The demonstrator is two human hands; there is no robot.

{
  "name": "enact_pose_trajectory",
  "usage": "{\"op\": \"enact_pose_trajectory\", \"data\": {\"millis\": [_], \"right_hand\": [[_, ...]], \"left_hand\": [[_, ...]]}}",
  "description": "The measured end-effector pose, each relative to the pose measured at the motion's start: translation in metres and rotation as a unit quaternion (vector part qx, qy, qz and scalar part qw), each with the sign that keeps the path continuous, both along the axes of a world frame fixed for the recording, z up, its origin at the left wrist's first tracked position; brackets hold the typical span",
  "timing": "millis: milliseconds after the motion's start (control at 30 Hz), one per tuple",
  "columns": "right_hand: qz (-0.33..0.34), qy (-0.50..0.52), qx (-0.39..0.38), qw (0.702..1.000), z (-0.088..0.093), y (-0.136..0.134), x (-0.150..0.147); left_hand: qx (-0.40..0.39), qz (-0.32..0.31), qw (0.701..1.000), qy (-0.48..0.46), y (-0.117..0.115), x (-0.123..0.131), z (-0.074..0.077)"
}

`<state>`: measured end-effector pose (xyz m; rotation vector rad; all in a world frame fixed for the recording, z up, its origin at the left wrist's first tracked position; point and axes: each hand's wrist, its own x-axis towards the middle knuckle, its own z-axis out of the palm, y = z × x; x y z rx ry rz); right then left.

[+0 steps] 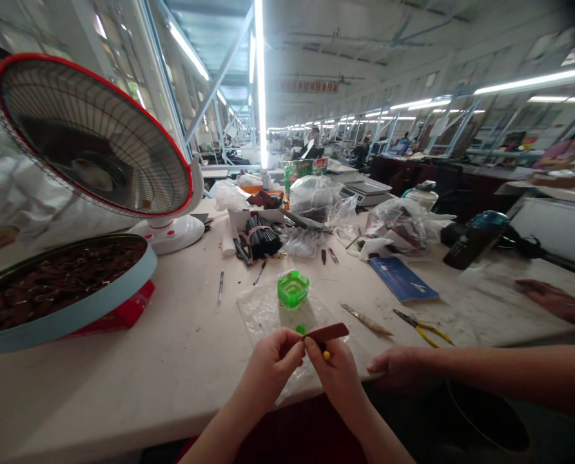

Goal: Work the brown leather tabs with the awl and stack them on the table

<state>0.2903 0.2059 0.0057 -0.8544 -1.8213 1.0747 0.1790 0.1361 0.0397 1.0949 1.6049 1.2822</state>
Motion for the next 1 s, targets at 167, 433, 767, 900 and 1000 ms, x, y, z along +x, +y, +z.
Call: {"op": "enact_pose_trajectory", "data": {"millis": [167, 433, 767, 900, 1000], "right_hand": [[0.03, -0.007, -0.019, 0.999, -0.01, 0.002, -0.005], [0.114, 0.024, -0.14, 0.983, -0.017, 0.012, -0.008], [-0.014, 0.151, -0.16, 0.975, -0.02, 0.039, 0.006], [-0.033, 0.111, -0.149, 0.982, -0.024, 0.047, 0.003], [-0.044, 0.138, -0.158, 0.977, -0.023, 0.042, 0.0]], "left_hand": [[0.021, 0.034, 0.995, 0.089, -0.001, 0.0, -0.013], [-0.037, -0.012, 0.999, -0.021, 0.005, -0.008, -0.024], [0.017, 0.148, 0.976, -0.156, 0.003, -0.031, -0.027], [-0.003, 0.139, 0.97, -0.199, 0.007, -0.03, -0.033], [-0.011, 0.12, 0.968, -0.221, 0.008, -0.027, -0.032]]}}
